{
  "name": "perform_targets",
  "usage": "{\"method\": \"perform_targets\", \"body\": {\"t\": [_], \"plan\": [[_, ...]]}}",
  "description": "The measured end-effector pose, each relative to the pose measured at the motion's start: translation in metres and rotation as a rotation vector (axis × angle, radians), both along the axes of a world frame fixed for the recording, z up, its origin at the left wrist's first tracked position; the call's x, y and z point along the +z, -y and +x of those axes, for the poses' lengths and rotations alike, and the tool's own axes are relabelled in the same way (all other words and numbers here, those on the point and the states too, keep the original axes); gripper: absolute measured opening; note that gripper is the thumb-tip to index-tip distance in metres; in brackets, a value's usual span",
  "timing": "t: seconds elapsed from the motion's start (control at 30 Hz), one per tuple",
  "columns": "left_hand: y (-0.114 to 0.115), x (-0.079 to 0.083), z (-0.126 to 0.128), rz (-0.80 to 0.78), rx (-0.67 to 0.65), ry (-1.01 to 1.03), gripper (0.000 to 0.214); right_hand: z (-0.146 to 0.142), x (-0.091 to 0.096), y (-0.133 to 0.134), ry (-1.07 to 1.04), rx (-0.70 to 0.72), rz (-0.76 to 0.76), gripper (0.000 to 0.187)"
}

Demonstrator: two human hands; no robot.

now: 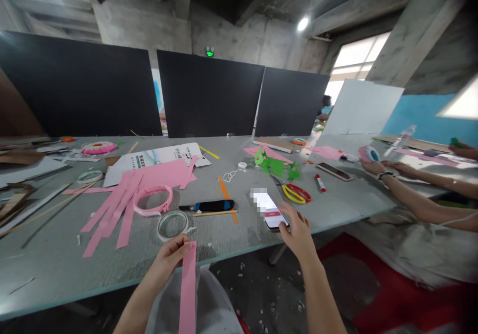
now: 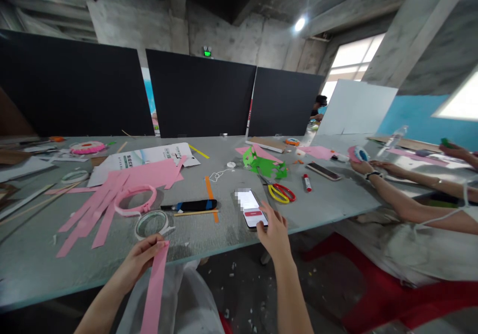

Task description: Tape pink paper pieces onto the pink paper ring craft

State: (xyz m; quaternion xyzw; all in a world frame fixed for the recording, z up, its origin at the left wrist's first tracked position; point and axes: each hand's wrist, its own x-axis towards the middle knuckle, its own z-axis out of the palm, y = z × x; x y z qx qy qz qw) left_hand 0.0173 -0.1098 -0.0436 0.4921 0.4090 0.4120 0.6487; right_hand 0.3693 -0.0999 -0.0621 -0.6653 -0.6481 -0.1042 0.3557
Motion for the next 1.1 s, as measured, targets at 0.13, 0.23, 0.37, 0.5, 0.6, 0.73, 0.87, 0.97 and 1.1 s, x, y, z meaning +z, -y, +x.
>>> {"method": "perform_targets", "body": {"t": [0.13, 0.23, 0.37, 0.5, 0.6, 0.73, 0.87, 0.97, 1.1], "plan": [[-0.002, -0.003, 0.000, -0.009, 0.016, -0.013, 0.035, 0.000, -0.002, -0.001, 0.004, 0.000, 0.005, 0.056], [-0.003, -0.005, -0.001, -0.005, 0.007, -0.012, 0.036, 0.000, -0.002, -0.002, 0.005, -0.010, -0.004, 0.056], [-0.002, -0.005, 0.001, 0.012, 0.010, -0.001, 0.036, 0.000, -0.002, -0.003, -0.004, -0.002, -0.015, 0.056], [0.001, -0.003, 0.003, 0.029, 0.056, 0.000, 0.036, 0.001, -0.001, -0.005, 0.004, 0.020, -0.007, 0.056], [0.002, -0.002, 0.004, 0.033, 0.072, -0.015, 0.036, 0.003, 0.000, -0.007, -0.021, 0.027, -0.001, 0.057], [0.002, -0.002, 0.003, 0.018, 0.075, -0.014, 0.036, 0.007, 0.003, -0.016, -0.093, 0.065, 0.005, 0.057], [0.002, -0.003, 0.000, -0.008, 0.067, -0.014, 0.035, 0.015, 0.012, -0.033, -0.156, 0.152, -0.051, 0.057], [0.002, -0.007, -0.002, -0.033, 0.096, 0.001, 0.034, 0.022, 0.023, -0.045, -0.196, 0.207, -0.092, 0.055], [0.001, -0.013, -0.006, -0.085, 0.098, 0.046, 0.031, 0.029, 0.033, -0.057, -0.225, 0.271, -0.107, 0.054]]}}
